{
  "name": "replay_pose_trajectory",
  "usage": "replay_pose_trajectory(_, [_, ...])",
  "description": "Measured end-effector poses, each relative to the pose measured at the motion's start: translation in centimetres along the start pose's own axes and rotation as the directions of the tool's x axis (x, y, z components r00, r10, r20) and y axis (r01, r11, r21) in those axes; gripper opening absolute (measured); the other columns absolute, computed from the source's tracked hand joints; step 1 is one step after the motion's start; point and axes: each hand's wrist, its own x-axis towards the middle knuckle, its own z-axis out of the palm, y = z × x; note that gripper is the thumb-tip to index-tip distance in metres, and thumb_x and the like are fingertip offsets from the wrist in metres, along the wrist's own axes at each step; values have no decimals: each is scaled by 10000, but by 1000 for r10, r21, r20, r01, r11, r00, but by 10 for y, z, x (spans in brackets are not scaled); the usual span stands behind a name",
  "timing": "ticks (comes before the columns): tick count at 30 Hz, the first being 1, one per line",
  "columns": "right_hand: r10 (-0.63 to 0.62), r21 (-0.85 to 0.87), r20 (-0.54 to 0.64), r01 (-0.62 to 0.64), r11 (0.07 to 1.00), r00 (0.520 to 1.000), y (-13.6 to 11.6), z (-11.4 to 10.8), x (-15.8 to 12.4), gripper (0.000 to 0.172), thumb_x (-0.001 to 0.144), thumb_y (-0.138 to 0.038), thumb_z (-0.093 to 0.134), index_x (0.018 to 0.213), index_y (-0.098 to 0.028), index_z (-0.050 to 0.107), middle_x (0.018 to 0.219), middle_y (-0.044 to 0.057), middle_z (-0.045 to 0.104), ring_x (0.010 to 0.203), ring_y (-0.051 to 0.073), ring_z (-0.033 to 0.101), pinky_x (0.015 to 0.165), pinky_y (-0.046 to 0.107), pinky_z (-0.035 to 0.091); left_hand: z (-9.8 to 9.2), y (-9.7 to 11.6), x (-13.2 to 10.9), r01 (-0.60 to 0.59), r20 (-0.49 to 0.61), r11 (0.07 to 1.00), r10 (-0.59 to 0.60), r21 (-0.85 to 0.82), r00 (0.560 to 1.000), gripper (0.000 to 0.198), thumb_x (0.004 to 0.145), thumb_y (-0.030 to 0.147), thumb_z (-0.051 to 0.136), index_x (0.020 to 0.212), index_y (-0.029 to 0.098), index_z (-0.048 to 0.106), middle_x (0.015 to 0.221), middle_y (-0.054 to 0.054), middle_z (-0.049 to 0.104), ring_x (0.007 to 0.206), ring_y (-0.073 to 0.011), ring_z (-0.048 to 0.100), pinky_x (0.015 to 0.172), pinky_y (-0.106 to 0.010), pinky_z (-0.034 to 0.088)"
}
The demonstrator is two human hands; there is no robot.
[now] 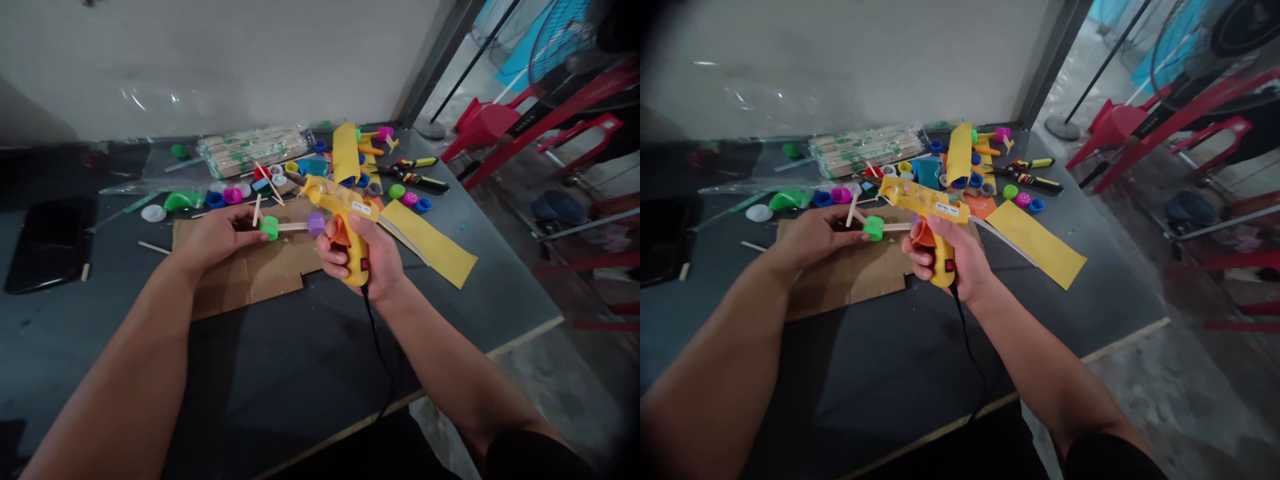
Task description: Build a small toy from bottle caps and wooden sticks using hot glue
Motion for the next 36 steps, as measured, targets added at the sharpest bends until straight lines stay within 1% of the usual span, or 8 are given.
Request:
replay_pose_trajectory(5, [-98, -120, 7, 98, 988, 995, -19, 9, -9, 235, 809, -403, 584, 866, -176, 604, 793, 32, 619, 550, 91, 449, 427, 195, 413, 1, 0, 0, 10, 8, 998, -9, -63, 1000, 373, 668, 434, 735, 962, 208, 687, 938, -23, 725, 862, -205, 651, 791, -315, 505])
replay_pose_trajectory(11, [-192, -292, -209, 126, 948, 959, -59, 0, -39, 224, 783, -299, 601, 976, -185, 613, 906, 57, 666, 639, 130, 558, 482, 241, 488, -2, -2, 1, -13, 22, 999, 14, -46, 1000, 369, 676, 463, 721, 961, 231, 685, 972, -20, 727, 881, -216, 656, 820, -332, 499])
replay_pose_trajectory(15, [-193, -323, -474, 34, 946, 859, -72, -36, -63, 206, 779, -299, 676, 950, -192, 632, 899, 40, 674, 685, 132, 603, 581, 274, 548, -3, -4, 2, -17, 37, 999, 18, -50, 999, 357, 701, 447, 701, 976, 219, 674, 966, -30, 723, 852, -209, 651, 809, -337, 491])
replay_pose_trajectory(20, [-206, -337, -668, -44, 940, 715, -67, -74, -76, 250, 666, -289, 768, 842, -155, 652, 715, 5, 620, 543, 90, 542, 489, 215, 489, -2, -8, 3, -12, 28, 1000, 12, -16, 1000, 351, 718, 440, 687, 984, 213, 667, 951, -39, 726, 849, -213, 645, 802, -336, 470])
replay_pose_trajectory(24, [-340, -492, -714, -92, 866, 612, -66, -91, -79, 214, 548, -215, 784, 663, -146, 618, 599, -9, 581, 483, 83, 521, 461, 203, 467, 0, -11, 4, 3, 39, 1000, -3, -7, 999, 395, 727, 458, 682, 1048, 229, 659, 974, -40, 736, 841, -219, 651, 785, -338, 466])
replay_pose_trajectory(28, [-371, -536, -747, -169, 827, 553, -72, -104, -86, 215, 555, -243, 760, 698, -147, 631, 602, 10, 616, 482, 105, 554, 454, 215, 468, 1, -11, 4, 13, 49, 1000, -14, 21, 999, 398, 729, 453, 683, 1054, 226, 655, 995, -34, 736, 885, -225, 650, 793, -319, 456])
replay_pose_trajectory(32, [-402, -595, -761, -301, 745, 510, -74, -113, -93, 272, 582, -322, 758, 749, -146, 635, 620, 28, 647, 508, 130, 579, 469, 226, 457, 0, -10, 4, -1, 58, 999, -1, 47, 998, 378, 749, 478, 662, 1021, 216, 638, 972, -32, 724, 862, -219, 642, 787, -312, 451])
replay_pose_trajectory(36, [-463, -666, -743, -459, 588, 484, -76, -119, -93, 250, 668, -374, 693, 743, -142, 640, 648, 34, 655, 568, 144, 591, 509, 228, 428, -1, -11, 4, 6, 51, 994, -11, 107, 999, 391, 759, 500, 645, 1035, 223, 640, 992, -33, 721, 861, -225, 639, 782, -315, 440])
